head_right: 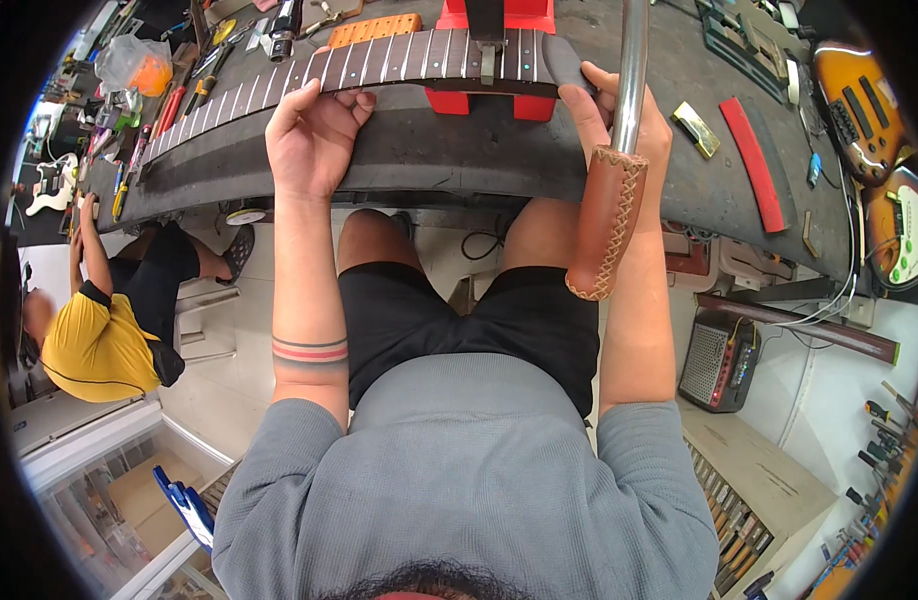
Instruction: The person applies liquid from a bottle into the slots of a guitar neck and uses a red press tool to insert metal frets into the slots. They move the neck across the workbench to align the slots one at a time under the press.
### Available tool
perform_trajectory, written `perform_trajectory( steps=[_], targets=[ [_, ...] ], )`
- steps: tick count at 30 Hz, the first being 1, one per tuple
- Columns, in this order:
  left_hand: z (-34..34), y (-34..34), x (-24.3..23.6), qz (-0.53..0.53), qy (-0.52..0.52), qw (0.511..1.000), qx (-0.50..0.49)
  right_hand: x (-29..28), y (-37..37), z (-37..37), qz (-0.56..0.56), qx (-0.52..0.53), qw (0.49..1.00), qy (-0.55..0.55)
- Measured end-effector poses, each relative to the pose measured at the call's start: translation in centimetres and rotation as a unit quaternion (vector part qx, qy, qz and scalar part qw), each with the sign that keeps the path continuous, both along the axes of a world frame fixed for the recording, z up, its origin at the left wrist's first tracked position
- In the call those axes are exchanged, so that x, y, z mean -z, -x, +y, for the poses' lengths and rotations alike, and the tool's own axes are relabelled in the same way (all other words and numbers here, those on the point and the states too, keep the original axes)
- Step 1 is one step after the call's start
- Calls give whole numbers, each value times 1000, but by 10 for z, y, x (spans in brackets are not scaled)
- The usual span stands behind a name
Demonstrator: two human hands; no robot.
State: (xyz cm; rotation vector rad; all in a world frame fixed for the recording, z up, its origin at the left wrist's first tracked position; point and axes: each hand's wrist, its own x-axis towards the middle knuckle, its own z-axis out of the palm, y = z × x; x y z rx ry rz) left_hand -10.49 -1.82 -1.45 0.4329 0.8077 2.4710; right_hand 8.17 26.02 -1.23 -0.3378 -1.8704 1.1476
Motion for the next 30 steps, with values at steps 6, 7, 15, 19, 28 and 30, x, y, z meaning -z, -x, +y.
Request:
perform_trajectory(
  steps=[6,7,15,19,28,30],
  targets=[
    [-1,1,1,4,-4,1000,4,-2,-3,0,-11,-14,999,51],
    [-2,2,1,9,-4,1000,10,-2,-4,1,-15,-23,998,51],
    [-1,2,1,10,-3,1000,12,-2,7,2,-35,-131,990,41],
    [-1,2,1,8,-3,1000,13,9,13,13,-21,-174,984,-25],
    [-1,3,3,5,0,1000,4,-13,-2,11,-137,-219,960,112],
    [-2,3,4,6,-4,1000,8,-16,-3,9,-139,-225,958,109]
  ],
)
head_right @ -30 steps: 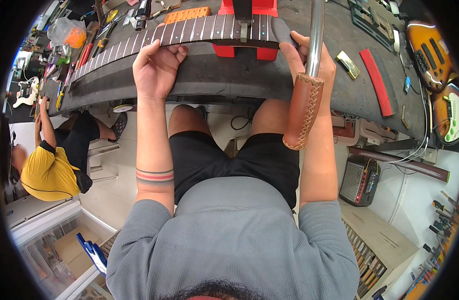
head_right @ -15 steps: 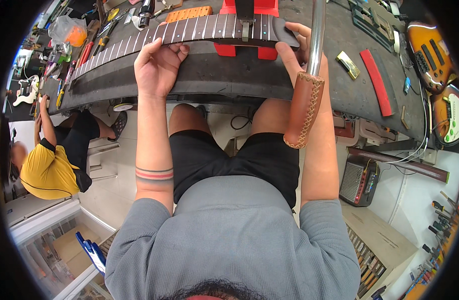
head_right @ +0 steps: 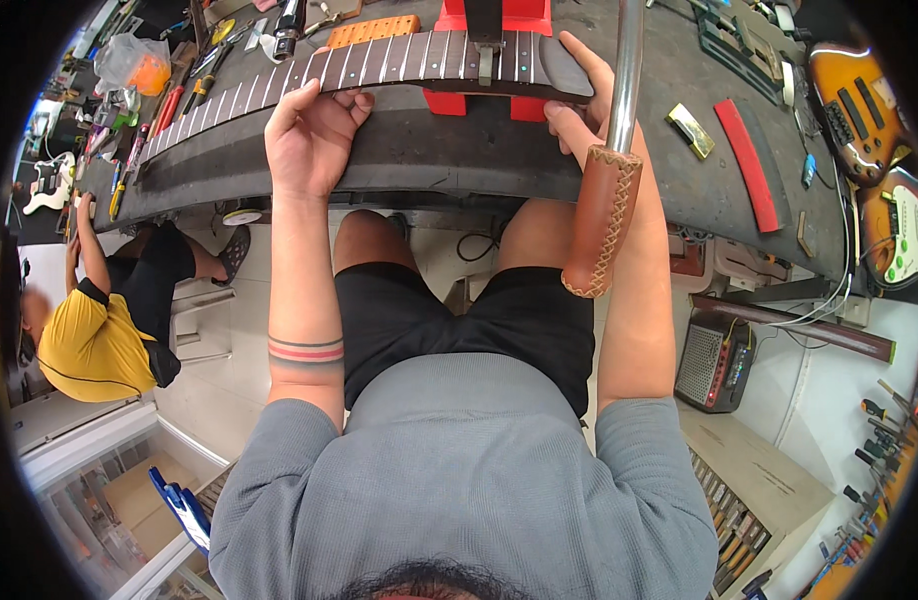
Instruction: The person applies liquid from a bottle into the slots of a guitar neck and uses a red press tool to insert metal frets into the slots. They move the neck across the workbench to align the slots one at a time under the press.
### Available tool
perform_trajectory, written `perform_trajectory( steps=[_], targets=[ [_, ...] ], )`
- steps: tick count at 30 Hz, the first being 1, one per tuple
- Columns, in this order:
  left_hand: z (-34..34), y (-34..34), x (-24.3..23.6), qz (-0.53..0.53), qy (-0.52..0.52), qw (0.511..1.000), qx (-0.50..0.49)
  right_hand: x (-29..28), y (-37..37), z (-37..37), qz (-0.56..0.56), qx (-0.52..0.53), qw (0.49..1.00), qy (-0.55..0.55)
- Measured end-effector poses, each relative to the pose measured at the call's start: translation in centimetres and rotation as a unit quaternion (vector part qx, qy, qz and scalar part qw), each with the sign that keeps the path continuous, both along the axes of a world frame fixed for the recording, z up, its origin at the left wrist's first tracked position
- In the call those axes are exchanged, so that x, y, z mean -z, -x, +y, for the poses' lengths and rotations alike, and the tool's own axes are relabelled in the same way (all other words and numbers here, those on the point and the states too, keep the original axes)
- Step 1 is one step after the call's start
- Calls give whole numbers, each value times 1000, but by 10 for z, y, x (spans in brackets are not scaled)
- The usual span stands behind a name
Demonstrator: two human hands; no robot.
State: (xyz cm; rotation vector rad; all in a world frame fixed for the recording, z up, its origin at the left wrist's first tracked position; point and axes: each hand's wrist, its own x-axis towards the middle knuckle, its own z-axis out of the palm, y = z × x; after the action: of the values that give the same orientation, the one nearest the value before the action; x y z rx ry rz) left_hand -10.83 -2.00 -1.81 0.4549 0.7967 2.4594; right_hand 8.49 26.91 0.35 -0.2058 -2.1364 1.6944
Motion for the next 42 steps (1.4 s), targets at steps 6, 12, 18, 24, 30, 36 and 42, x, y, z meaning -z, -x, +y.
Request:
perform_trajectory(
  steps=[6,12,18,24,30,36,42],
  targets=[
    [1,-2,-3,-2,1,1000,1,-1,-2,-1,-3,8,1000,-16],
    [-1,1,1,2,-7,1000,7,-4,0,-4,-2,11,1000,-12],
    [2,-3,-2,-1,-1,1000,-1,13,5,6,40,16,999,0],
    [0,-1,0,-2,-7,1000,0,17,5,7,86,40,995,8],
    [1,-2,-2,3,1,1000,-2,6,0,-1,86,40,995,7],
    [1,-2,-2,3,-4,1000,3,5,0,0,66,37,997,-2],
    [1,-3,-2,-1,2,1000,-8,9,1,2,56,54,997,1]
  ],
)
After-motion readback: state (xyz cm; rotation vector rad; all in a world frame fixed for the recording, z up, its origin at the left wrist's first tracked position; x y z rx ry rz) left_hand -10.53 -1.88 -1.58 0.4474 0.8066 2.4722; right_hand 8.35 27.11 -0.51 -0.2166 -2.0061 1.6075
